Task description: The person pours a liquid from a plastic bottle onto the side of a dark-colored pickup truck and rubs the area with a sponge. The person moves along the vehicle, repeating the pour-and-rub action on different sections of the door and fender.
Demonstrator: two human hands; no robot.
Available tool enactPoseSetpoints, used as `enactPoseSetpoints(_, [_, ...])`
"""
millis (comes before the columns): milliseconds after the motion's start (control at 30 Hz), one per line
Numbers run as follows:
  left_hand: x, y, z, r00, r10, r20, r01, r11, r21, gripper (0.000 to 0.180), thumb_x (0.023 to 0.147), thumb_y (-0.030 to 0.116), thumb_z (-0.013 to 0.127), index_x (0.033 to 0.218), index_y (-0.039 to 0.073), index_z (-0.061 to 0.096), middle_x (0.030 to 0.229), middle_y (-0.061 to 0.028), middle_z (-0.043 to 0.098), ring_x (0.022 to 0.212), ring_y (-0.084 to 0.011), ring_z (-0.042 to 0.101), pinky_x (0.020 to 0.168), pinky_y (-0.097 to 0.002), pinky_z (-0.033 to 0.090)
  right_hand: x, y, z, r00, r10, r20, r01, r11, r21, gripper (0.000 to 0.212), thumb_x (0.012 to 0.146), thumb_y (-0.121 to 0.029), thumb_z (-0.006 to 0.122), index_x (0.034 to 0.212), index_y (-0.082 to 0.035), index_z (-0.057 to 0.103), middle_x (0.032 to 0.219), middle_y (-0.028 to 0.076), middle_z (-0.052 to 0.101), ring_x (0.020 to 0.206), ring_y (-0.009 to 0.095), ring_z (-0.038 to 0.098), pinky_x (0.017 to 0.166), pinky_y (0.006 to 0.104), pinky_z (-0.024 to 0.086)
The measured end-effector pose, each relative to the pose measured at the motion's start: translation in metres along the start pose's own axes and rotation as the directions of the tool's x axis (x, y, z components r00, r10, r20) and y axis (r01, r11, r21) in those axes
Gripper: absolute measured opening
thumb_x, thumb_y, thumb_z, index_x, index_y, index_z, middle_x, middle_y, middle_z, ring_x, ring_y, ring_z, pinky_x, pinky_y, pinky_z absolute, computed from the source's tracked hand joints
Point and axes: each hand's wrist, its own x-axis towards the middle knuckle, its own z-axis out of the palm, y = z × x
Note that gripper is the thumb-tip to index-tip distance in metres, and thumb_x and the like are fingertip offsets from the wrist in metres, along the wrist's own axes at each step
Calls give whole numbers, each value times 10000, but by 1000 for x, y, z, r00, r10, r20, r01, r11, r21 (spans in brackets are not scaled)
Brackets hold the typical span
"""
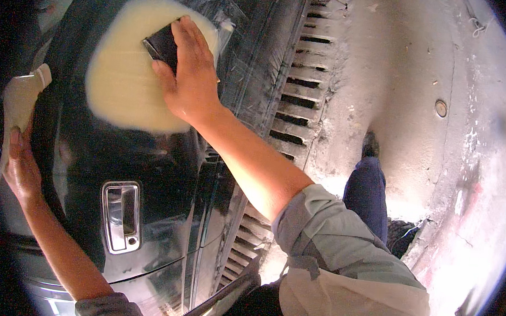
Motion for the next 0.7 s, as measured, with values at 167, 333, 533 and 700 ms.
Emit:
enactPoseSetpoints(167, [7,10,8,1000,-28,-8,28,996,-84,580,889,281,716,1285,-89,510,1311,-201,506,1218,-290,520,1063,-448,424,-134,-2,-15,981,-93,170,79,993,90,765,814,-135,742,1465,-44,350,1504,235,358,1399,412,339,1134,497,296])
enactPoseSetpoints(333, [-1,18,25,999,-5,-40,1,996,-92,597,861,266,748,1288,-74,507,1303,-185,514,1205,-279,528,1050,-431,441,-32,-37,-6,965,-185,188,188,982,0,678,758,-130,769,1350,-7,461,1469,231,394,1364,405,375,1104,477,323])
enactPoseSetpoints(533, [-1,25,16,998,-3,-68,-2,998,-69,625,840,275,770,1298,-55,502,1288,-173,526,1205,-273,529,1035,-425,452,-82,-36,-3,957,-144,253,139,990,35,773,737,-148,799,1403,-22,426,1467,213,415,1346,393,410,1091,489,355])
enactPoseSetpoints(700, [-1,24,36,999,-8,-51,2,992,-125,615,839,267,769,1299,-46,505,1250,-147,559,1187,-252,537,1004,-390,458,-57,-30,-7,949,-229,217,238,971,-15,691,811,-131,729,1416,-33,410,1473,233,398,1337,417,412,1098,499,328])
